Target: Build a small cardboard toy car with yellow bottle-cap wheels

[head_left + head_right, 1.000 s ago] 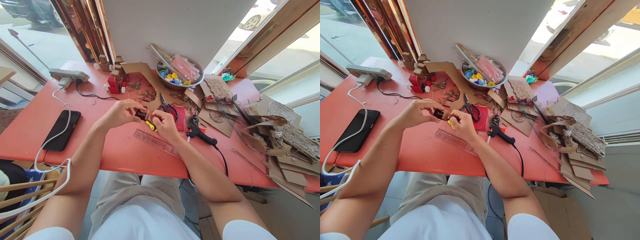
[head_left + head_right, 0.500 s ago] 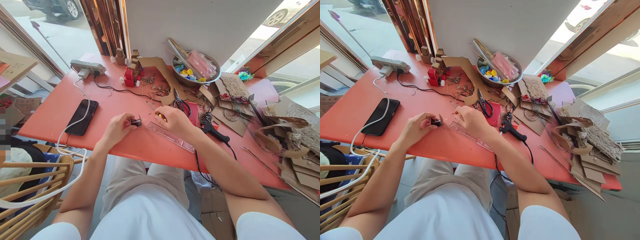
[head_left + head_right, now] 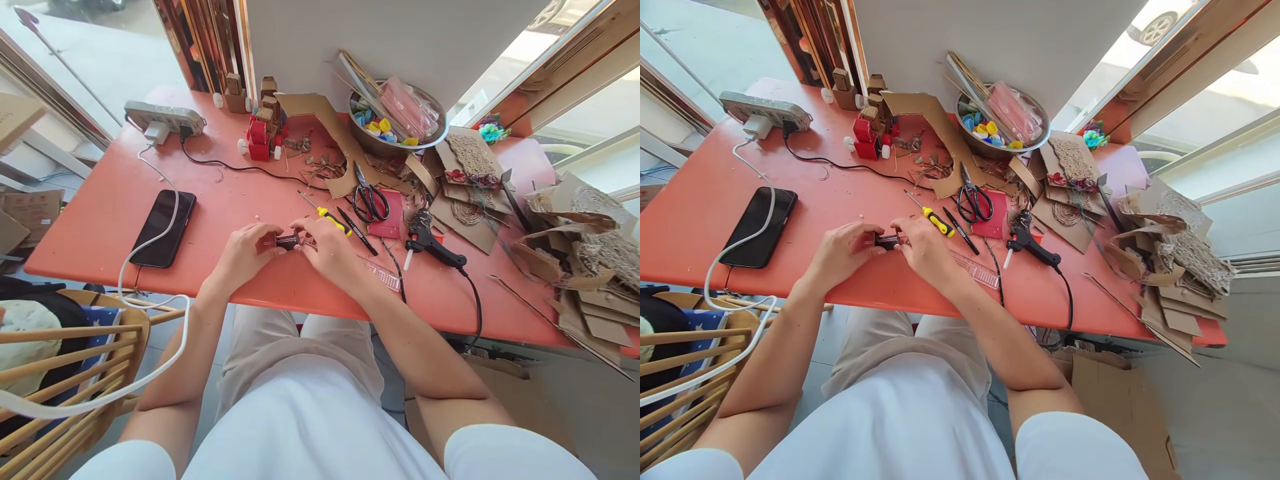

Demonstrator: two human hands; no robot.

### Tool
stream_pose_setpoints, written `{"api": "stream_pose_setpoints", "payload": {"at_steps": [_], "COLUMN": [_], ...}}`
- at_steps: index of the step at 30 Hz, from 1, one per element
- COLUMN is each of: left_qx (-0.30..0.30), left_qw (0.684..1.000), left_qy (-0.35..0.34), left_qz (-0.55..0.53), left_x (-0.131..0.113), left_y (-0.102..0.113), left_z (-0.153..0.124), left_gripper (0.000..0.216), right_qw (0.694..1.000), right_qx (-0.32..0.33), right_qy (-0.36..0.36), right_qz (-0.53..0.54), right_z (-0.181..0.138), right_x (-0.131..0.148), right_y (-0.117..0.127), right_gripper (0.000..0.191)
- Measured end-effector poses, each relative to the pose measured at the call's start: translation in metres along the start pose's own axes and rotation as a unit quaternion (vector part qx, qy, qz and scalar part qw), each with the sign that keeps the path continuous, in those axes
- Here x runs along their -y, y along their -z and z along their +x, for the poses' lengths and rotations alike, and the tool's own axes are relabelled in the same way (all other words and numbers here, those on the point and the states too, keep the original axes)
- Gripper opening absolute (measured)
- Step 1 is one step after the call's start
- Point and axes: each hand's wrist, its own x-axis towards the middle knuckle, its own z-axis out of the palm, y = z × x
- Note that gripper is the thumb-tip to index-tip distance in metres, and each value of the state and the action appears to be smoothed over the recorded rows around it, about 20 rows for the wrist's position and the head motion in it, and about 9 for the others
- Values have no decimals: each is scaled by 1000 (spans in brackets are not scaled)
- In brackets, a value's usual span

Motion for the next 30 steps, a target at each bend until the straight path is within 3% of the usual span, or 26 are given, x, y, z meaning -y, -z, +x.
{"api": "stream_pose_setpoints", "payload": {"at_steps": [9, 30], "left_qx": [-10, -13], "left_qw": [999, 999], "left_qy": [37, 9], "left_qz": [-15, 45], "left_x": [-3, 3], "left_y": [1, -2], "left_z": [-5, -9], "left_gripper": [22, 28], "right_qw": [998, 998], "right_qx": [-29, -43], "right_qy": [-18, -6], "right_qz": [52, 40], "right_z": [-10, -12], "right_x": [-1, -9], "right_y": [-5, -14], "right_gripper": [34, 33]}}
